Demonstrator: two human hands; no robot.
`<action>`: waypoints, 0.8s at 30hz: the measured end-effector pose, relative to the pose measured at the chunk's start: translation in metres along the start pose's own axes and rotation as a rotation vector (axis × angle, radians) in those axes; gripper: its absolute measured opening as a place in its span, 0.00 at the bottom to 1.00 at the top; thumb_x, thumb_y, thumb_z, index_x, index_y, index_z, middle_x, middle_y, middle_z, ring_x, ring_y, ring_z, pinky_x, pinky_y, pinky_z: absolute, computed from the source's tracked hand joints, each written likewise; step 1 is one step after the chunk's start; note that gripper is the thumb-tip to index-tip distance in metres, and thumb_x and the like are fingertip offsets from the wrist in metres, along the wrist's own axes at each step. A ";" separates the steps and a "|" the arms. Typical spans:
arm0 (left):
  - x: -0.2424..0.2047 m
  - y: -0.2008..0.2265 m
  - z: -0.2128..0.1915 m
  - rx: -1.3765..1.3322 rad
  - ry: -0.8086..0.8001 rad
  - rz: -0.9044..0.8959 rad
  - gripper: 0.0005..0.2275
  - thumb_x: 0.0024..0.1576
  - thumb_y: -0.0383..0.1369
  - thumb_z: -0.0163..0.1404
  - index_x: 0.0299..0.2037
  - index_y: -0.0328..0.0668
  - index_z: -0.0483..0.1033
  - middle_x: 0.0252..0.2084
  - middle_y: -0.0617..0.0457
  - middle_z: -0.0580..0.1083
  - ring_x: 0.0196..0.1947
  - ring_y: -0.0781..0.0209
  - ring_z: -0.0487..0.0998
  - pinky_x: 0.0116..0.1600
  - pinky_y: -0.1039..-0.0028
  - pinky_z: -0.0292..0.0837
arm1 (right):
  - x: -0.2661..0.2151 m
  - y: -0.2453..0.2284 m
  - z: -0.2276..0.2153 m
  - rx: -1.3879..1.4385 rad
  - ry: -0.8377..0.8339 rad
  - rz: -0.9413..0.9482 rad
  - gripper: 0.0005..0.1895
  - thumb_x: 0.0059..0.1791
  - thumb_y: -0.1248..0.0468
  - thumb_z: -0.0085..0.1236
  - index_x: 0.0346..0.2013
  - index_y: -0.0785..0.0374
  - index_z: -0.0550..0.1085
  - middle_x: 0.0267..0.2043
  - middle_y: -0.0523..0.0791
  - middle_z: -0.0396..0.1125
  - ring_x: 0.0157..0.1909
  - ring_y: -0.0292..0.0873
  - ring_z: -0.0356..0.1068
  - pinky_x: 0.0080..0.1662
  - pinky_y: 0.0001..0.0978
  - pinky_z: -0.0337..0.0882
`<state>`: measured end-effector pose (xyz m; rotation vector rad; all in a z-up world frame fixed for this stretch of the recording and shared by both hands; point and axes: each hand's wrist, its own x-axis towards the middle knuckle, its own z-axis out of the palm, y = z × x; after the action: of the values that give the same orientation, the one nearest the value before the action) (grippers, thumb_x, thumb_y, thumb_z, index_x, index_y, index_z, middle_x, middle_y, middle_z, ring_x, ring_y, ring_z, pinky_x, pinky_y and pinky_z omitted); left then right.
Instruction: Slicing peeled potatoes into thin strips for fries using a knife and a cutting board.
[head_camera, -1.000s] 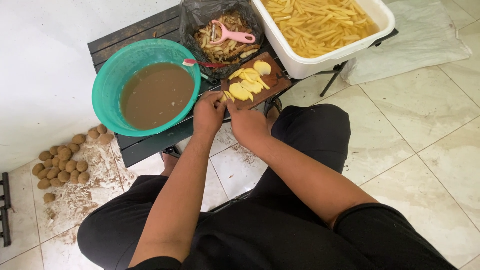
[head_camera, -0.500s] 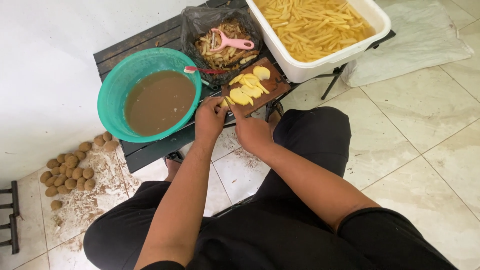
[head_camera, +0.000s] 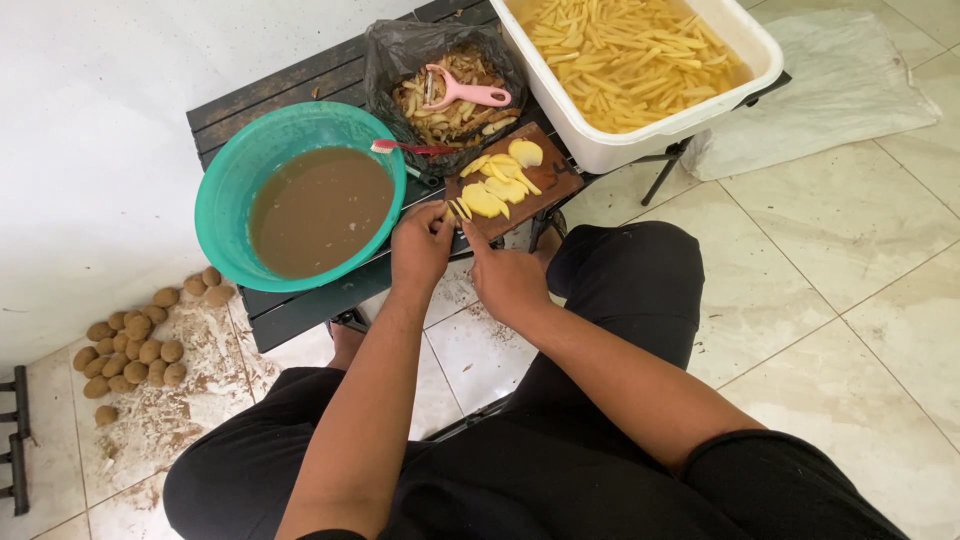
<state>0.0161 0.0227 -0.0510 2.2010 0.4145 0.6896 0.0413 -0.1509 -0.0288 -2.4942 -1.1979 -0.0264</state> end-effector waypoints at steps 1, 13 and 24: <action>0.000 0.000 0.000 -0.001 0.002 0.002 0.11 0.54 0.25 0.62 0.47 0.36 0.83 0.51 0.47 0.80 0.41 0.52 0.82 0.47 0.68 0.80 | 0.002 0.000 0.002 -0.001 0.002 -0.001 0.32 0.56 0.65 0.44 0.76 0.68 0.52 0.20 0.53 0.71 0.18 0.46 0.68 0.21 0.31 0.68; -0.002 0.001 -0.001 0.014 0.019 0.015 0.10 0.55 0.24 0.60 0.47 0.36 0.84 0.49 0.46 0.80 0.43 0.52 0.82 0.48 0.69 0.80 | 0.025 -0.005 0.020 -0.182 -0.110 -0.001 0.33 0.55 0.67 0.47 0.74 0.71 0.53 0.17 0.47 0.68 0.16 0.39 0.63 0.19 0.27 0.64; -0.003 0.003 0.000 0.019 0.041 -0.029 0.11 0.54 0.25 0.61 0.46 0.35 0.83 0.39 0.45 0.79 0.39 0.51 0.82 0.43 0.69 0.82 | 0.018 0.004 0.020 0.026 -0.042 0.052 0.31 0.57 0.68 0.44 0.75 0.71 0.52 0.20 0.50 0.69 0.17 0.43 0.66 0.22 0.31 0.67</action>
<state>0.0135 0.0191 -0.0495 2.1975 0.4745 0.7189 0.0531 -0.1328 -0.0454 -2.5138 -1.1421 0.0545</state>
